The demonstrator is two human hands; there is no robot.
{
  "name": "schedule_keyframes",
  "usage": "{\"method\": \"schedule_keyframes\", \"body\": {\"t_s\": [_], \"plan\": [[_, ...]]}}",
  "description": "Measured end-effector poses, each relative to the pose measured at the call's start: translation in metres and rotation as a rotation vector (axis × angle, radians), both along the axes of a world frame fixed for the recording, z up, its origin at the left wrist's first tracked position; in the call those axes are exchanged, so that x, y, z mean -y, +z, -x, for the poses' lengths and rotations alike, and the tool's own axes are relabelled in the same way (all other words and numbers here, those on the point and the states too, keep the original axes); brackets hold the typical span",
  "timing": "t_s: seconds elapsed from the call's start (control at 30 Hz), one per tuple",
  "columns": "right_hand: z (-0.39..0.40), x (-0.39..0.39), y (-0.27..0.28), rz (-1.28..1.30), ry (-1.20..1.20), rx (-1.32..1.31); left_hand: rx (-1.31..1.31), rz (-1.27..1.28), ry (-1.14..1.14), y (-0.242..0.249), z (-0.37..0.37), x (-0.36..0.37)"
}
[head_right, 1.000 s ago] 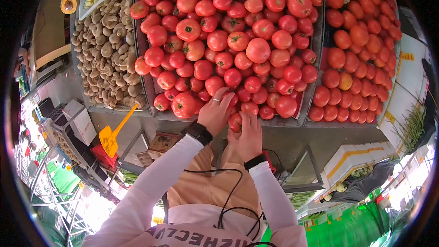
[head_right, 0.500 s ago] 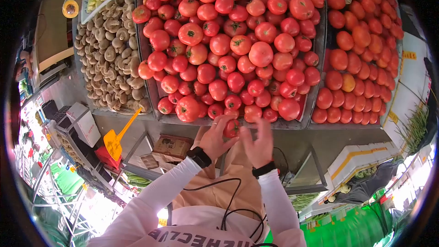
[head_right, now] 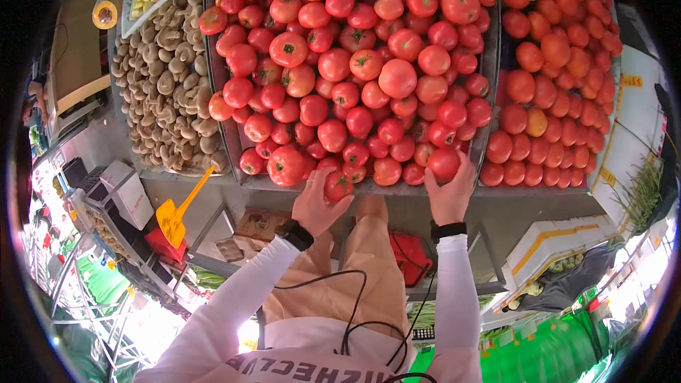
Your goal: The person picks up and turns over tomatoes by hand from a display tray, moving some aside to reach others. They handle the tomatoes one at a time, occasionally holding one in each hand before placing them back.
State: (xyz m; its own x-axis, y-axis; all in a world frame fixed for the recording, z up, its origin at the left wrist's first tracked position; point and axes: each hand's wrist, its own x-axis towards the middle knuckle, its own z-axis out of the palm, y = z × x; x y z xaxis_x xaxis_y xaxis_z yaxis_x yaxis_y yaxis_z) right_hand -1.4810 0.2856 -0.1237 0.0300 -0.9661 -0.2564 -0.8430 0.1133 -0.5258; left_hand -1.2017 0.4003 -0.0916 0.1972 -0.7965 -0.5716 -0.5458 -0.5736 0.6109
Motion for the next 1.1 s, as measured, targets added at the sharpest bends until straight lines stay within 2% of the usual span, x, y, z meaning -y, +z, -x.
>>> {"method": "schedule_keyframes", "body": {"t_s": [0.2,0.3,0.4,0.6,0.8,0.9,1.1], "plan": [[0.018,-0.009,0.002,-0.029,-0.285,0.278,0.018,-0.001,-0.008,0.0,0.0,0.001],[0.016,-0.002,0.015,0.002,-0.3,0.292,0.001,0.007,-0.002,0.0,0.0,0.003],[0.031,0.0,0.008,0.054,-0.119,0.16,-0.029,0.007,0.001,0.001,-0.001,0.005],[0.031,0.004,-0.001,0.167,-0.193,0.272,-0.037,0.019,0.006,0.002,-0.002,0.01],[0.029,0.014,-0.003,0.237,-0.135,0.148,-0.031,0.049,0.019,0.0,-0.004,0.01],[0.034,0.013,-0.014,0.293,-0.015,0.041,-0.036,0.051,0.032,-0.001,-0.003,0.01],[0.036,0.003,-0.009,0.215,-0.069,0.066,-0.054,0.02,0.042,0.002,-0.005,0.014]]}}
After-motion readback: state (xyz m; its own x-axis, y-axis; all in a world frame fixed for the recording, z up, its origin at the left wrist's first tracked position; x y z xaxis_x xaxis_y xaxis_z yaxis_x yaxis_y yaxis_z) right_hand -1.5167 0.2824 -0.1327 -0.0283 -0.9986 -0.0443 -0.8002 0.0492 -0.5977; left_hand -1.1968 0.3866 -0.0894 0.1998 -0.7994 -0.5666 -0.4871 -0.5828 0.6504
